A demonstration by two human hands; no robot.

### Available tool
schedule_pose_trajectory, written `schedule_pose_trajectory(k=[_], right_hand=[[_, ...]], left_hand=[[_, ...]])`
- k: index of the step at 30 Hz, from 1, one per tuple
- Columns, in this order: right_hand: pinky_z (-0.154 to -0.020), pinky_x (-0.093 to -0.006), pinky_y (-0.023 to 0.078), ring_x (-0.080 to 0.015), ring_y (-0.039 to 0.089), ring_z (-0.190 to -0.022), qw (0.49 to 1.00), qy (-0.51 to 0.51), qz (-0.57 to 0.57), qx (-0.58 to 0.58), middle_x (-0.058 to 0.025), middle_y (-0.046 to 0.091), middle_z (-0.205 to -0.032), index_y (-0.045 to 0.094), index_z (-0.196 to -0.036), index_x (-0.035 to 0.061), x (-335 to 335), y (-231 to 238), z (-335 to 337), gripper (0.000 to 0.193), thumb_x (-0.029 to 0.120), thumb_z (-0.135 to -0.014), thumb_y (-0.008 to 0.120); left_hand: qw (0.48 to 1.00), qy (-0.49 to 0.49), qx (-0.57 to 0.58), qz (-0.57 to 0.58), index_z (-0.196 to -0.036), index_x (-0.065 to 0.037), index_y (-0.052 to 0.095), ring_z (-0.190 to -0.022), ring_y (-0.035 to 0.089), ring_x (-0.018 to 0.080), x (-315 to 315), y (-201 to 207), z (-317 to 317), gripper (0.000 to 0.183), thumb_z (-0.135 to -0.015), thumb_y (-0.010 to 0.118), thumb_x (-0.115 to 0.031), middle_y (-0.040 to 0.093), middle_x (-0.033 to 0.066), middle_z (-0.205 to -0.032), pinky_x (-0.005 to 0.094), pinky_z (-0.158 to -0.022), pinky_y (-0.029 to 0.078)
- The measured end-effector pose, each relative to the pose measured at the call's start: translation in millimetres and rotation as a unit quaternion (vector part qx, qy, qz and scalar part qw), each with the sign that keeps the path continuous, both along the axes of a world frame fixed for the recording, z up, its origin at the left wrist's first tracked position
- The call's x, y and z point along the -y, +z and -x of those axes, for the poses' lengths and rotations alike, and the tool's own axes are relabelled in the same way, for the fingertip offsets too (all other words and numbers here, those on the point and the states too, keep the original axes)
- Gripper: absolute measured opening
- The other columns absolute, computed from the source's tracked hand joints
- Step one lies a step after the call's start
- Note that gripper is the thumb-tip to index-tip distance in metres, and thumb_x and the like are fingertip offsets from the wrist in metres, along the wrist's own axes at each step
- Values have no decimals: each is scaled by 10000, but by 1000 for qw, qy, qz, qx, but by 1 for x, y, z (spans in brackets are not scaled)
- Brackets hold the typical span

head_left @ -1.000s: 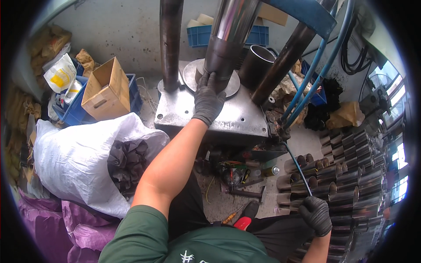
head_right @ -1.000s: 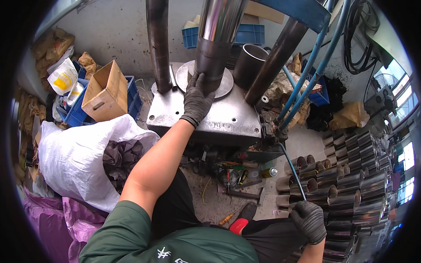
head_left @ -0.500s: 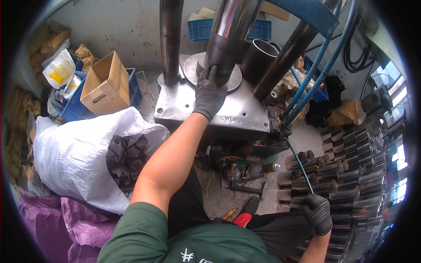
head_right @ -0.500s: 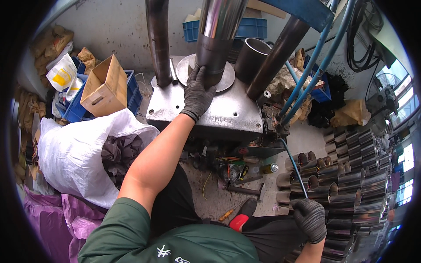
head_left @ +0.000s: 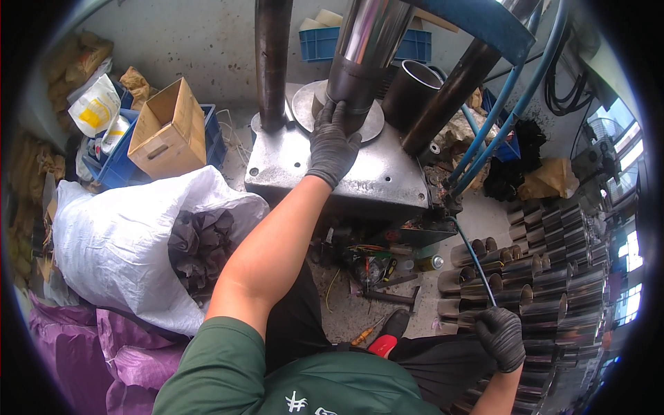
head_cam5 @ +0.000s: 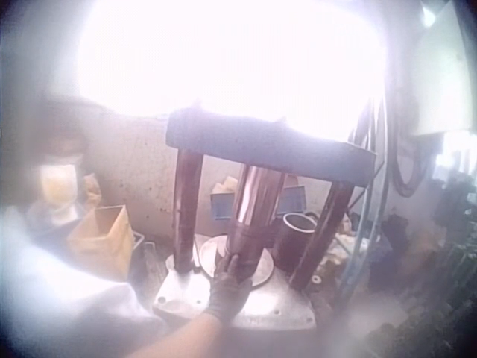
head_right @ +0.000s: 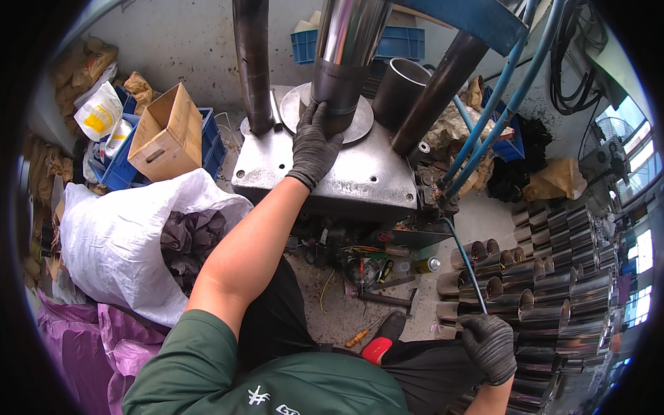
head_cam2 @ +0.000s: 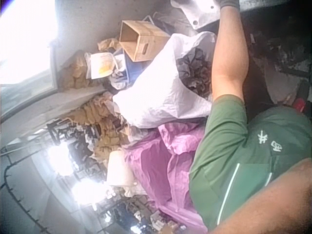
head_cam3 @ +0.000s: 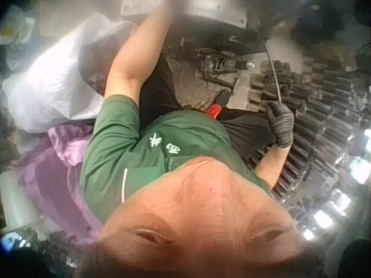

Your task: The person cleans a metal cylinder with a cloth, places it into a press machine, and then fits a motor stator into the cylinder using a tool to push the wires into place.

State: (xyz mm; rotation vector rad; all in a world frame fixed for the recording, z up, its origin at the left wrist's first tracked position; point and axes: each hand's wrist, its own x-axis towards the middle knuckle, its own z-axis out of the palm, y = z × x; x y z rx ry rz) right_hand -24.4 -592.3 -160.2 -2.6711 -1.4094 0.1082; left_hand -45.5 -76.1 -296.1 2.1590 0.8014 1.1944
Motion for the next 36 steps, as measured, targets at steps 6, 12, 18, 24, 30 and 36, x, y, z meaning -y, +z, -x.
schedule_pose_trajectory(k=[6, 12, 18, 24, 30, 36], right_hand=[[-755, -466, 561, -357, 696, -805, 999, 44, 18, -2, -121, 735, -860, 779, -975, 87, -4, 7, -1, 217, 96, -772, 701], [-769, -470, 563, -365, 699, -835, 998, 32, 36, -38, -133, 729, -864, 781, -1016, 84, -3, 13, -8, 247, 93, -786, 694], [-846, -442, 571, -403, 705, -892, 998, -5, -2, -69, -195, 731, -933, 745, -1045, 11, -14, 26, -10, 251, 39, -808, 669], [-799, -442, 580, -402, 713, -858, 999, 10, 4, -50, -213, 718, -931, 716, -1133, -1, -18, 32, -12, 305, -11, -843, 621], [-777, -463, 582, -412, 711, -865, 992, -27, 4, -125, -220, 721, -917, 743, -1042, 16, -13, 29, -15, 214, 36, -847, 658], [-752, -411, 582, -351, 727, -798, 992, 66, 55, -97, -199, 724, -876, 735, -1079, -19, -7, 22, -21, 236, 25, -873, 627]], left_hand=[[1000, 2, 0, 1, -1564, -38, 421, -1474, 394, 420, 0, 0, 0, 844, -818, 794, -174, 392, 215, -1620, 468, -1242, 347], [1000, 5, -8, 4, -1566, -39, 420, -1473, 395, 420, 1, 3, 1, 847, -819, 794, -179, 390, 213, -1618, 464, -1243, 346], [1000, 10, -8, 0, -1559, -44, 431, -1459, 411, 421, 2, 2, 1, 838, -815, 796, -171, 399, 214, -1611, 466, -1233, 361], [999, 32, 4, -19, -1551, -70, 454, -1421, 474, 403, 0, -2, -1, 858, -781, 826, -144, 443, 188, -1588, 460, -1202, 413], [1000, 6, 3, -11, -1564, -33, 425, -1457, 414, 419, 2, 0, -2, 849, -814, 797, -174, 398, 211, -1614, 470, -1235, 356], [1000, 8, 0, 9, -1557, -32, 433, -1467, 398, 417, 1, 0, 2, 842, -812, 797, -173, 400, 203, -1614, 468, -1236, 354]])
